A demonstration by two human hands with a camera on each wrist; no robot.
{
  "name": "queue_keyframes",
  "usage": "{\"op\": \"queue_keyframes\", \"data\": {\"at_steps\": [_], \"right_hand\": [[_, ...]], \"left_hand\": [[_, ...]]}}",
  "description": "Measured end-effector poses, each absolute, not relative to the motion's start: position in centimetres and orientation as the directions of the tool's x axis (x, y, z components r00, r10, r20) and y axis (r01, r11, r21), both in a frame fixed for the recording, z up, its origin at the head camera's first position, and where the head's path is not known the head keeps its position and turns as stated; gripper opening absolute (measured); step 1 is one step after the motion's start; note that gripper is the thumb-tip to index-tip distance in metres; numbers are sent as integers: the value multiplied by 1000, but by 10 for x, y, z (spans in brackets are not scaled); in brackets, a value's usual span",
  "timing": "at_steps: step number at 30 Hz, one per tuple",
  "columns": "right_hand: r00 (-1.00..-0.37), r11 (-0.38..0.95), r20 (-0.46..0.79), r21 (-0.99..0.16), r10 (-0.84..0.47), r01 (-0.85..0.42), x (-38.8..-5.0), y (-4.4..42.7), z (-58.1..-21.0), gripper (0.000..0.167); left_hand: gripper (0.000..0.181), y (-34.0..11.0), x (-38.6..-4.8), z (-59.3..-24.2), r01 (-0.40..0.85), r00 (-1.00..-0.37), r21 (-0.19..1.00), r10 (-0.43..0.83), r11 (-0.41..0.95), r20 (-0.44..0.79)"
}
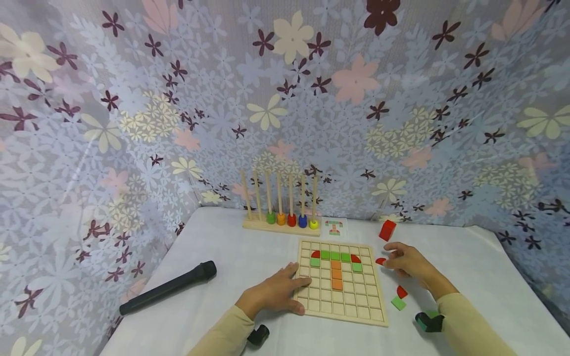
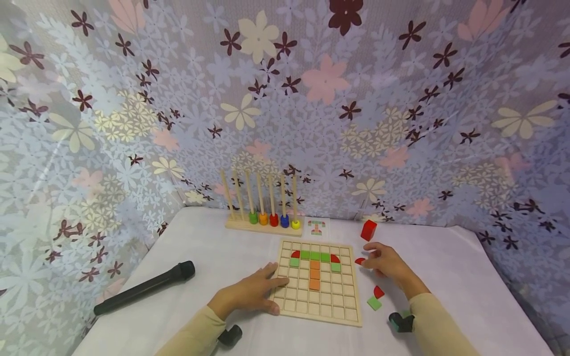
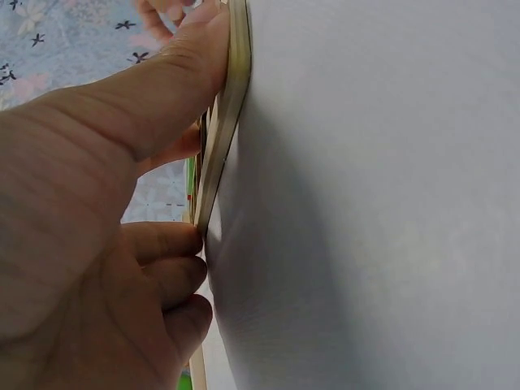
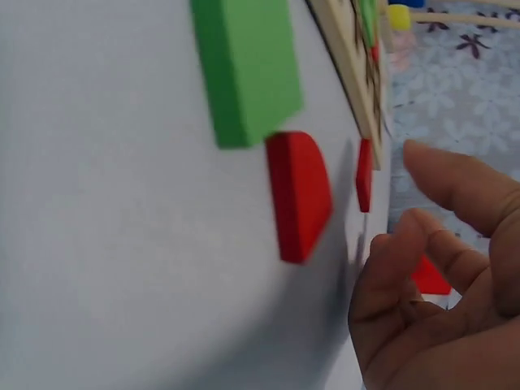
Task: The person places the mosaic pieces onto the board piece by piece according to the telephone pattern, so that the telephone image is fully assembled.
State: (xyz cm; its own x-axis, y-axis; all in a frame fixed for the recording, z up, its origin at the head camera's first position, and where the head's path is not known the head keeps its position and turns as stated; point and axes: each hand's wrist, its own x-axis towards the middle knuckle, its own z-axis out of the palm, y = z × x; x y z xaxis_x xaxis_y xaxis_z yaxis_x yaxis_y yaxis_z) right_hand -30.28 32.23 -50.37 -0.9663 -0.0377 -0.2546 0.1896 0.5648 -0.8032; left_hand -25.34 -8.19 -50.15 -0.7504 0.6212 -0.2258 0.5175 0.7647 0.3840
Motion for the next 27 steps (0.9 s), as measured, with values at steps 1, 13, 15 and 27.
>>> {"op": "queue_keyframes", "data": {"at_steps": [1, 13, 15, 27], "right_hand": [[-967, 584, -251, -792, -44, 179, -303, 322, -506, 62], [-977, 715, -211, -687, -22, 132, -307, 316, -515, 33], [-978, 717, -209, -683, -12, 138, -307, 315, -515, 31], [-968, 546, -243, -803, 66, 239, -302, 320, -517, 35]], "left_hand": [[81, -82, -253, -502, 518, -750, 385, 622, 764, -226], [81, -82, -252, -501, 524, -754, 366, 619, 769, -220], [81, -81, -252, -501, 520, -756, 366, 615, 772, -222], [80, -81, -253, -504, 502, -761, 383, 607, 775, -230]]}}
